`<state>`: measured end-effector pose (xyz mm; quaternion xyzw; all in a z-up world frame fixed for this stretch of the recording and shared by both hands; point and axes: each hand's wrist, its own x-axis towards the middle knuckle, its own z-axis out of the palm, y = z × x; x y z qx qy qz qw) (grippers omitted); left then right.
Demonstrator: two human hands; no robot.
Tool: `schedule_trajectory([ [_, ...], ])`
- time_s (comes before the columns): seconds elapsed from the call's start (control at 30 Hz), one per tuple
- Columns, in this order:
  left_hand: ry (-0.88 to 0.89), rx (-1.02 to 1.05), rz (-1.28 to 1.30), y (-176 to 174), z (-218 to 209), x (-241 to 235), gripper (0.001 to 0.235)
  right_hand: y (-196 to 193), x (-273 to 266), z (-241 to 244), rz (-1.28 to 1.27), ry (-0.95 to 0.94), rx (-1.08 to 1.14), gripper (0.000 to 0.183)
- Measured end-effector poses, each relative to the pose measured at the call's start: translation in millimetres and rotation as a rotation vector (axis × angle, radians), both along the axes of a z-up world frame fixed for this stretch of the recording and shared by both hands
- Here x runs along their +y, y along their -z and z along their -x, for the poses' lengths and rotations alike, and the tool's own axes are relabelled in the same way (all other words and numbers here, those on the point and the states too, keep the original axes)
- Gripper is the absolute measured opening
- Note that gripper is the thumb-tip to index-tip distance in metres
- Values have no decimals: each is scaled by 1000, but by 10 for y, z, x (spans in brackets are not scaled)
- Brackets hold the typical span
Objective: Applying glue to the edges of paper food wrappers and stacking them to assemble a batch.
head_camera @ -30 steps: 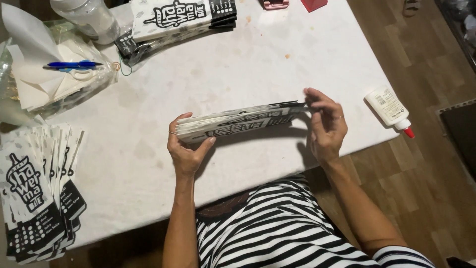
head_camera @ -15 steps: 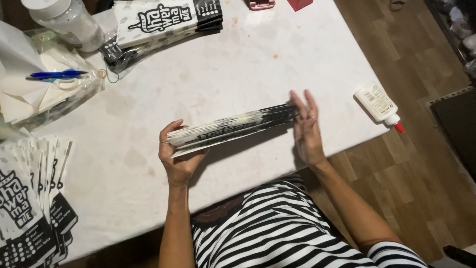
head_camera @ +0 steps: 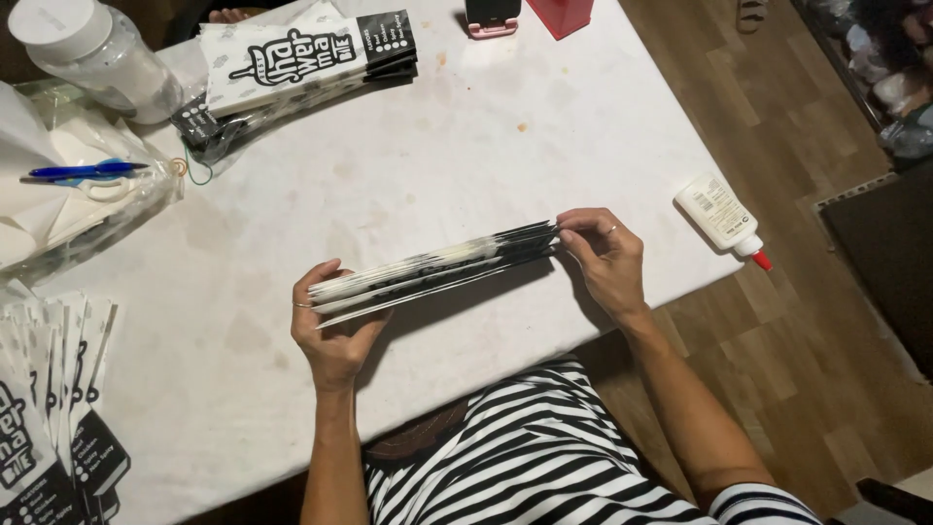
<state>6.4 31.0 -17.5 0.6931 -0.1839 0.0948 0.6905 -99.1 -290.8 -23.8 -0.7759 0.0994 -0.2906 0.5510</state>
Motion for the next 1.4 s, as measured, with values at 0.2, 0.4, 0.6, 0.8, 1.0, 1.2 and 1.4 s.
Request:
schedule_trajectory([
  [0.2, -3, -4, 1, -5, -6, -3, 79, -10, -103, -30, -8, -17, -42, 8],
  [0.4, 3, -16, 1, -59, 5, -20, 77, -98, -67, -75, -23, -80, -78, 9],
  [0.6, 18, -20, 15, -30, -12, -1, 76, -111, -87, -14, 69, -16, -29, 13],
  [0.8, 16, -41, -2, -30, -20, 5, 76, -67, -41, -7, 93, -66, -17, 11],
  [1.0, 8, -51, -8, -73, -15, -1, 75, -60, -136, -10, 86, -79, -42, 12],
  [1.2, 4, -49, -7, -54, -14, -9, 75, -188, -91, -48, 92, -49, -80, 11],
  [1.4, 0, -54, -13, 9, -36, 3, 76, -235, -15, -12, 125, -19, -48, 15],
])
